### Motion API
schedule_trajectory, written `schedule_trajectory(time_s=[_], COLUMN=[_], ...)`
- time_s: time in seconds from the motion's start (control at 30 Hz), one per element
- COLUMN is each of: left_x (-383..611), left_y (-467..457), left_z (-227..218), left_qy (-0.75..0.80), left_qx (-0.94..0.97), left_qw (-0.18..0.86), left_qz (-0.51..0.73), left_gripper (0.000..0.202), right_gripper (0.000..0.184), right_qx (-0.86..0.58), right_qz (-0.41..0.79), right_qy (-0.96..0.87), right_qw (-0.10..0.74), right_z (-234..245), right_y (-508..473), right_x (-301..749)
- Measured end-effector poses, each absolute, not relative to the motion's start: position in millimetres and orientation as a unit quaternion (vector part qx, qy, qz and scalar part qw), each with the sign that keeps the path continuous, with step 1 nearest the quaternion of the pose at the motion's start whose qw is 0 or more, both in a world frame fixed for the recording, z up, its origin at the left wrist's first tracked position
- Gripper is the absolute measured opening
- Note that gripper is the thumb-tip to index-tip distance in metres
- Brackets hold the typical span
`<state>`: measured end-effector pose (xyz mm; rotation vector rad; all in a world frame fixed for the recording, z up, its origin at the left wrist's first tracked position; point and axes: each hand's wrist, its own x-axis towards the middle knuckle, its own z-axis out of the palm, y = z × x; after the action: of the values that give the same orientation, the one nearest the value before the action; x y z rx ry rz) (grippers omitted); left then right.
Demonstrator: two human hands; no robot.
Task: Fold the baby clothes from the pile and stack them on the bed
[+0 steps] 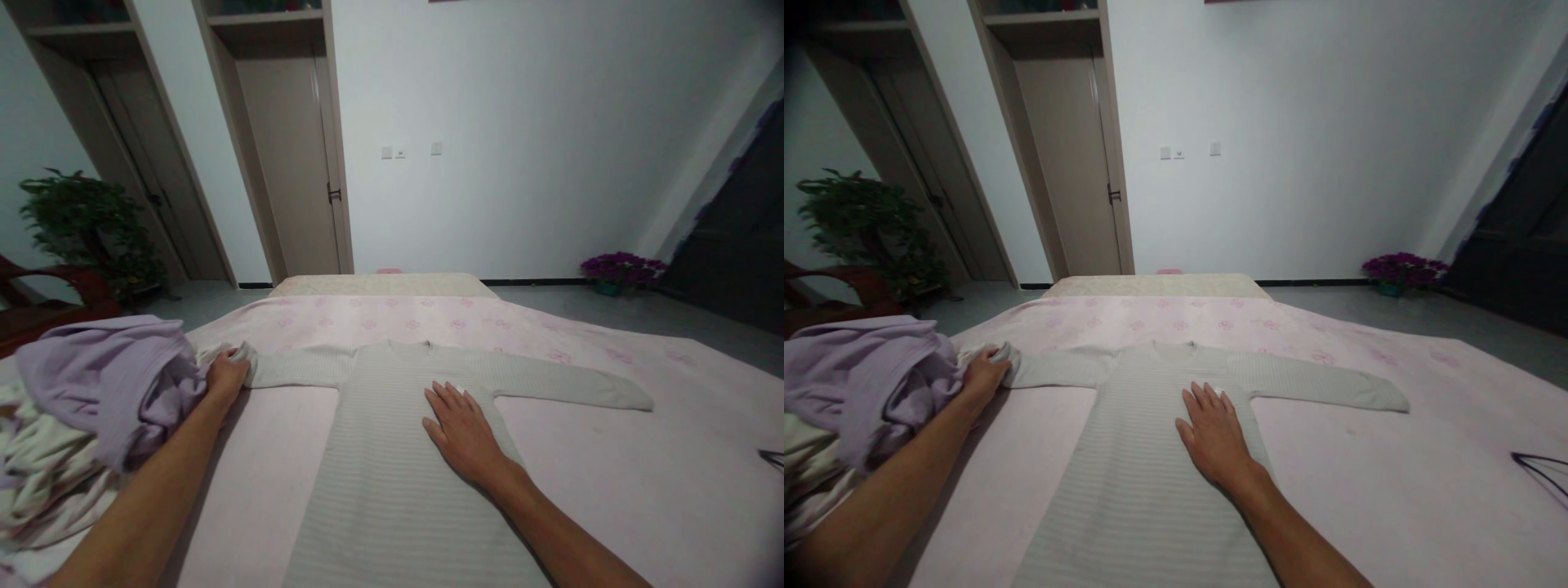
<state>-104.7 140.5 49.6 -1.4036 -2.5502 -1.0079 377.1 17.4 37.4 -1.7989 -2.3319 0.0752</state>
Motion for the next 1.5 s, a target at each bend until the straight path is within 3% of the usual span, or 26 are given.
schedule_trajectory(time_s=[0.2,0.37,0.5,0.67,0.8,1.23,1.37,1.5], left_x=[-101.5,-47.8,24.2,89.6,82.0,-64.5,-54.6,14.0], left_y=[137.8,133.6,144.4,157.7,168.0,162.7,154.7,154.9], left_z=[50.1,54.4,46.2,22.8,14.2,25.0,38.1,40.8], left_qy=[-0.851,-0.774,-0.639,-0.542,-0.562,-0.759,-0.798,-0.729], left_qx=[-0.444,-0.569,-0.739,-0.83,-0.822,-0.649,-0.596,-0.674], left_qw=[0.04,0.088,0.016,-0.042,-0.037,0.027,0.05,0.054], left_qz=[-0.277,-0.263,-0.215,-0.127,-0.084,-0.045,-0.074,-0.106], left_gripper=[0.049,0.052,0.04,0.054,0.062,0.059,0.053,0.05], right_gripper=[0.059,0.06,0.06,0.06,0.062,0.063,0.062,0.061], right_qx=[-0.606,-0.608,-0.609,-0.606,-0.605,-0.611,-0.608,-0.607], right_qz=[0.028,0.032,0.031,0.03,0.029,0.05,0.05,0.041], right_qy=[-0.788,-0.787,-0.786,-0.789,-0.791,-0.786,-0.789,-0.788], right_qw=[0.104,0.099,0.1,0.095,0.093,0.08,0.081,0.088], right_z=[35.4,35.3,35.4,34.3,32.3,38.8,39.4,38.0], right_y=[18.7,19.0,18.9,19.4,20.1,17.3,16.2,16.6], right_x=[378.5,378.2,377.9,378.9,380.0,378.5,378.6,378.2])
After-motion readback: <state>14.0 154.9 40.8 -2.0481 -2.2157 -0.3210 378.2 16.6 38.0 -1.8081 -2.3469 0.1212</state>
